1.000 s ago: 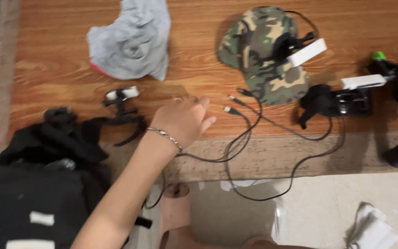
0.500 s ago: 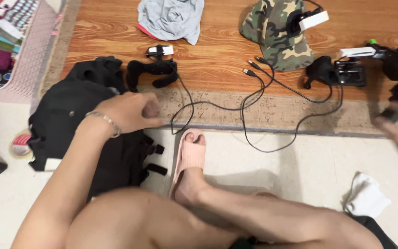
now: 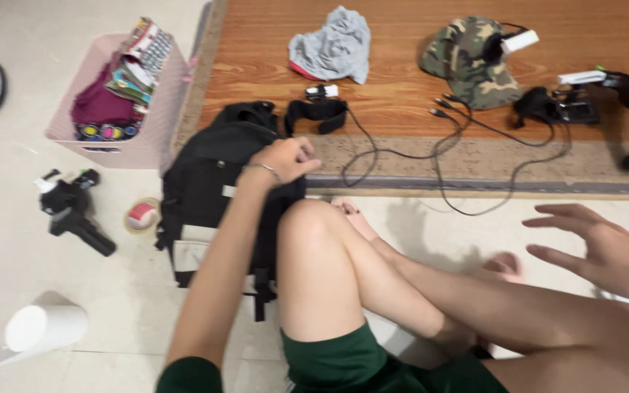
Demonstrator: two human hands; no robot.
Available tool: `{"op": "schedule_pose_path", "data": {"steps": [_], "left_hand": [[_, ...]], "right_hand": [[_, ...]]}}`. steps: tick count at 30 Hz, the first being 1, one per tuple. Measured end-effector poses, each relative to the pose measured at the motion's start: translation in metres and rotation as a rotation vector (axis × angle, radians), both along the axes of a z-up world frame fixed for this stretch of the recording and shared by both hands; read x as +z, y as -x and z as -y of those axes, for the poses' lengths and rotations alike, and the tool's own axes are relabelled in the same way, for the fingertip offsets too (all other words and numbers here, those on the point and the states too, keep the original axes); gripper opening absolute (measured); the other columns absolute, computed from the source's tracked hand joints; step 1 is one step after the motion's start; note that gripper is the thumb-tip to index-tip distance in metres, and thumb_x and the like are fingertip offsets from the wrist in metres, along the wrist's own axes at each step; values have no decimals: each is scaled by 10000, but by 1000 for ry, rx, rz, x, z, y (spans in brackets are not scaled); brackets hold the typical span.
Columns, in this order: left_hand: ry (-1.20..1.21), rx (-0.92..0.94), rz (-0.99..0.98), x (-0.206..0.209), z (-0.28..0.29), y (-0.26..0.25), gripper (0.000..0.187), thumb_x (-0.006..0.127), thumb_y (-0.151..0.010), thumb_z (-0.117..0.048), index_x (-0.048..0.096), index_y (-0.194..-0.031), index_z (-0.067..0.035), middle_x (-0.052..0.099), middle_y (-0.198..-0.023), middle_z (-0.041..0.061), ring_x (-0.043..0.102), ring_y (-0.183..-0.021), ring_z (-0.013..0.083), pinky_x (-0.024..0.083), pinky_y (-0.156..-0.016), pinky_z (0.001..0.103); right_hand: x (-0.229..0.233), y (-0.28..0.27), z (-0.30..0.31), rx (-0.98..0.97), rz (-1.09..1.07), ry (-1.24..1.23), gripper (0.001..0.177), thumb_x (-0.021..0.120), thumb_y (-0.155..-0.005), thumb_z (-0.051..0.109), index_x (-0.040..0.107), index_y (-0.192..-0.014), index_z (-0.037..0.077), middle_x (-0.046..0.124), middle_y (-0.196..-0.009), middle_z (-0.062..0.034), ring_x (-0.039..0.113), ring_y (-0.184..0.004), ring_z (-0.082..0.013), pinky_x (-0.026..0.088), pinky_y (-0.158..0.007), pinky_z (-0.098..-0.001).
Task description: The person sits on the floor and packs various items into a black drawstring bag and a smaller pouch. They place a plastic-wrapped cable, a camera mount, a small pouch, and a folded cloth into the bags, then seal the pouch.
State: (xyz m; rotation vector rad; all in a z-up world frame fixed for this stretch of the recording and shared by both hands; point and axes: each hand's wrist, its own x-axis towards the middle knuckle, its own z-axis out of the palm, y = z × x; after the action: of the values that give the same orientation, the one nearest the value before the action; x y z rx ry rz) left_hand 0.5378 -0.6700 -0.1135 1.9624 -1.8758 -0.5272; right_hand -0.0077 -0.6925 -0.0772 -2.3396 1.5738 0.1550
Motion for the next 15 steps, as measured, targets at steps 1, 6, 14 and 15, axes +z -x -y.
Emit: {"op": "schedule_pose_path", "data": {"steps": [1, 6, 14, 15], "left_hand": [[34, 7, 3, -4, -2, 2, 421, 748, -873, -444, 696, -1131, -116, 777, -1075, 103, 743, -1023, 292, 582, -889, 416], [98, 154, 116, -30, -11, 21, 508, 736, -917, -408, 541, -1309, -153, 593, -1387, 136, 644, -1144, 398, 551, -916, 500], [114, 358, 43, -34, -31, 32, 589, 771, -872, -368, 499, -1329, -115, 589, -1282, 144, 657, -1114, 393, 597, -830, 466], [125, 361, 31, -33, -36, 32, 579, 765, -876, -370, 502, -1328, -122, 591, -1273, 140, 657, -1109, 392, 598, -820, 464]], "right_hand": [[-1, -8, -1, 55, 22, 51, 563, 771, -805, 507, 691, -1329, 316, 523, -1515, -16, 569, -1353, -225, 546, -1069, -399], [-7, -60, 27, 265, -52, 119, 633, 729, -806, 556, 622, -1347, 245, 578, -1473, -60, 600, -1325, -239, 522, -1107, -412], [-5, -228, 130, 277, -82, -169, 933, 615, -857, 657, 383, -1557, 86, 588, -1478, -176, 663, -1236, -311, 559, -1033, -448], [-10, -245, 139, 242, -54, -217, 972, 601, -863, 669, 353, -1584, 66, 589, -1479, -191, 671, -1225, -320, 563, -1024, -452]]}}
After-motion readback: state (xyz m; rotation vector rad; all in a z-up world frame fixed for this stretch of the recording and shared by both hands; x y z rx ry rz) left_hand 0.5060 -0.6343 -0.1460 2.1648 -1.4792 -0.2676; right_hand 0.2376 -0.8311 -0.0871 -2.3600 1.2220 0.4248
